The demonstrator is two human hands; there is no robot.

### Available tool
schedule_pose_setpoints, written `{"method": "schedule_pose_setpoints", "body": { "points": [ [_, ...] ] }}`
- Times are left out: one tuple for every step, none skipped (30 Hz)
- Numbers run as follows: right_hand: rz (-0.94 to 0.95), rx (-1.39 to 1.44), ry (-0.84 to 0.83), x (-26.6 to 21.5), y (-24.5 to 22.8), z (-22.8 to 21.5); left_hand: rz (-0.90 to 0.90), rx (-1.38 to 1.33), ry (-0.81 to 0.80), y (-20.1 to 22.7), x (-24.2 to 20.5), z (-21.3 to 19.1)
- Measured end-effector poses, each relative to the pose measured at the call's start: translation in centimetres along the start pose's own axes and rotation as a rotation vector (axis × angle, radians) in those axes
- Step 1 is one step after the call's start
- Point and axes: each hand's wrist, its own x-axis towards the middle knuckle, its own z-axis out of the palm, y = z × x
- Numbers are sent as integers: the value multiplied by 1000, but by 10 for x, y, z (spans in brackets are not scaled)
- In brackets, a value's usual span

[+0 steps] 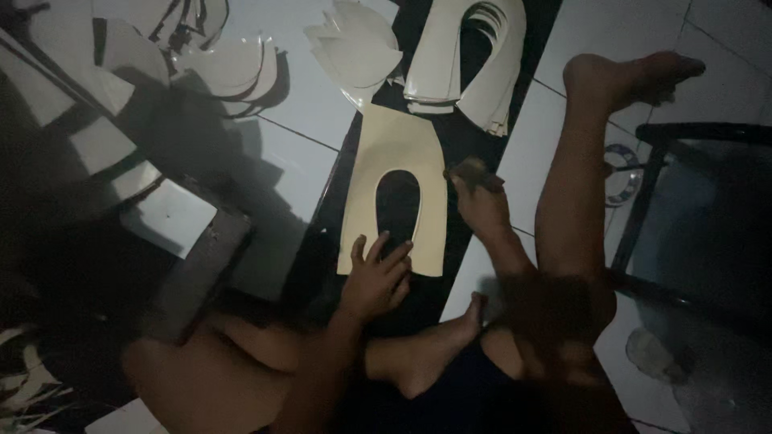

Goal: The person sits on the floor and uses a knife to cut a U-shaped piece of light-colored material, likely a shoe upper or insole, into two separate pieces. The person aligns the material, cuts along the center, and then separates the pieces.

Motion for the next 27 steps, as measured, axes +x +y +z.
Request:
{"method": "schedule_pose_setpoints", "body": {
  "points": [
    [151, 51, -67, 5, -3, -1, 11, 2, 30, -2, 0, -3],
    [-28, 7, 16, 6, -7, -3, 7, 6, 31, -4, 2, -6],
    [-200, -41, 96, -1, -7, -6, 4, 3, 30, -4, 3, -8],
    [-372, -90, 176, -10, -8, -7, 2, -1, 29, -6, 5, -9],
    [-306, -58, 111, -18, -7, -8, -7, 2, -11, -7, 8, -8],
    [-239, -26, 46, -24, -5, -9, -16, 5, -52, -9, 11, -6],
    [-166, 13, -35, -35, -3, -8, -36, 3, -106, -6, 7, -4],
    [-138, 39, -32, -42, 0, -7, -32, 15, -69, -4, 4, -1],
    [-107, 68, -19, -44, 1, -5, -19, 32, -33, -6, 3, 0],
    [-75, 97, -5, -43, 2, -4, -5, 49, 3, -6, 1, 2],
    [-150, 105, 74, -38, 3, -5, 3, 48, 28, -7, 3, 2],
    [-224, 112, 153, -33, 3, -5, 12, 47, 53, -7, 5, 1],
    [-298, 120, 227, -31, 2, -4, 16, 45, 76, -6, 4, 1],
    [-188, 195, 138, -30, 1, -1, 9, 33, 75, -5, 2, 1],
    [-84, 266, 52, -28, 1, 1, 4, 23, 82, -4, 2, 1],
    [20, 336, -36, -28, 1, 4, -1, 13, 89, -5, 3, 0],
    [-126, 201, -10, -30, 2, 6, 3, 13, 79, -5, 4, -1],
    [-271, 64, 16, -34, 4, 9, 7, 12, 69, -6, 6, -1],
    [-413, -72, 37, -40, 7, 14, 8, 10, 55, -7, 6, 0],
    [-443, -92, 13, -46, 11, 19, 4, 53, 51, -9, 6, 1],
    [-460, -114, -16, -58, 17, 24, 4, 86, 39, -8, 3, 4],
    [-478, -134, -46, -71, 22, 30, 5, 119, 27, -7, 0, 7],
    [-518, -44, -65, -85, 26, 34, -2, 102, 53, -7, 1, 9],
    [-556, 47, -83, -101, 27, 37, -8, 85, 78, -6, 1, 11],
    [-605, 142, -98, -105, 28, 41, -20, 78, 109, -8, 2, 10],
    [-613, 115, -98, -103, 29, 42, -32, 79, 90, -9, 3, 10],
    [-619, 88, -97, -100, 31, 43, -42, 80, 68, -10, 4, 10]
  ]
}}
